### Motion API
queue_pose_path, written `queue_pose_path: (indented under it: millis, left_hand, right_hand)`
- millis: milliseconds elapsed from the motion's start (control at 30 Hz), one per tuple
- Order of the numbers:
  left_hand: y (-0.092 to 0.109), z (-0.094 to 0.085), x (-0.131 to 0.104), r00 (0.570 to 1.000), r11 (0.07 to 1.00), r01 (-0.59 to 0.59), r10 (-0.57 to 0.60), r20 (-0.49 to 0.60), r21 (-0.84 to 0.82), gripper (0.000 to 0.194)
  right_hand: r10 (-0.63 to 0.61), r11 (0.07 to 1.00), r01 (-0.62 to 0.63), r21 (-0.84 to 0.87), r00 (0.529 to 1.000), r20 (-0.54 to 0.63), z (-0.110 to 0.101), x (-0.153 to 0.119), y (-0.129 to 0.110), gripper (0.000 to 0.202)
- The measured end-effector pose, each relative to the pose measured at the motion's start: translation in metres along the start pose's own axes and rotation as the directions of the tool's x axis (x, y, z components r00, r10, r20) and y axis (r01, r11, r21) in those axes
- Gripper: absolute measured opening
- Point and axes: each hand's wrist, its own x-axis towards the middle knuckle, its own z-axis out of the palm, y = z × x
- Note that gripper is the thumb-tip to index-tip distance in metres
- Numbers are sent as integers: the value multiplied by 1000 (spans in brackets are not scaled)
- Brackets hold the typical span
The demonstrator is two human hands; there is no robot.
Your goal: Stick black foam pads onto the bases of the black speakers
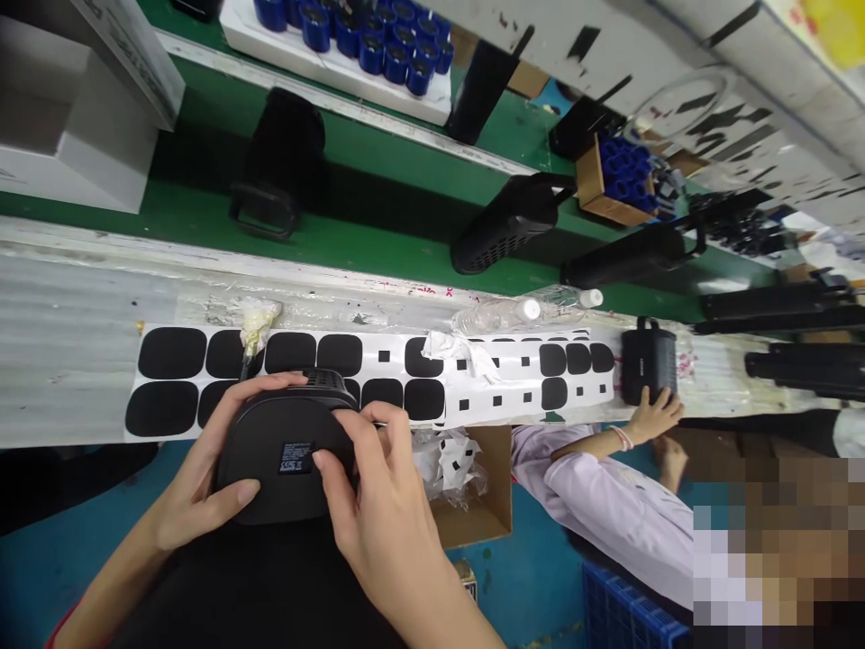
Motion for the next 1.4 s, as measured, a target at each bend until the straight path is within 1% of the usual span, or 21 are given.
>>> queue_pose_path:
  millis: [67,133,200,233,267,300,367,433,500,533,600,700,800,933,1067,1133,1200,1267,1300,1333,1400]
  left_hand:
    - [0,0,-1,1000,1000,11,-11,-14,-13,65]
    - [1,1,-2,998,999,31,-33,-55,-45,65]
    - [2,2,-2,990,994,46,-59,-125,-98,64]
    - [2,2,-2,984,991,54,-74,-161,-124,64]
    - [3,3,-2,978,988,60,-86,-190,-143,65]
    - [4,4,-1,972,986,70,-101,-210,-152,65]
    - [6,5,0,963,983,107,-139,-232,-147,64]
    - [7,6,0,951,979,154,-184,-251,-134,60]
    - [9,6,0,940,975,184,-212,-268,-125,55]
    - [9,6,0,937,974,189,-217,-275,-122,53]
    - [9,6,-1,933,973,195,-222,-284,-120,48]
    - [10,6,-1,921,964,226,-259,-291,-142,43]
    - [15,8,2,899,932,289,-342,-274,-217,42]
    - [23,13,9,841,890,368,-442,-312,-269,41]
    - [27,17,15,829,895,386,-443,-341,-224,40]
    - [29,19,17,823,896,387,-442,-356,-217,42]
    - [31,20,17,807,884,415,-467,-362,-217,43]
    - [34,21,17,788,868,445,-496,-364,-219,43]
    - [34,22,16,781,864,452,-504,-368,-223,43]
    - [35,22,15,776,860,456,-510,-370,-230,43]
    - [35,23,14,775,857,452,-515,-367,-248,47]
  right_hand:
    - [-28,992,25,-126,999,-25,-6,-3,4,40]
    - [-30,972,14,-234,997,-66,-13,-5,12,56]
    - [27,975,-37,-218,999,-47,-16,-7,21,69]
    - [68,987,-65,-148,998,17,-15,-7,25,77]
    - [106,994,-101,-53,988,111,-11,-6,29,88]
    - [131,988,-146,52,967,220,-5,-5,32,100]
    - [137,931,-255,261,907,397,10,-2,35,123]
    - [117,833,-346,432,873,474,24,2,34,133]
    - [88,745,-386,544,865,493,30,6,32,128]
    - [71,718,-387,578,867,493,31,7,32,121]
    - [51,679,-379,629,879,475,28,9,31,99]
    - [97,614,-384,690,904,417,24,10,32,63]
    - [189,611,-375,697,924,331,28,13,31,43]
    - [299,637,-372,675,927,227,36,22,23,27]
    - [357,663,-387,642,916,183,38,34,17,27]
    - [342,688,-373,623,923,176,36,37,16,28]
    - [306,737,-350,578,936,176,32,36,16,27]
    - [243,796,-323,512,945,220,27,34,18,28]
    - [204,812,-314,491,942,265,24,33,20,31]
    - [163,813,-312,492,933,322,21,32,22,39]
    - [80,772,-322,548,904,419,15,29,27,64]
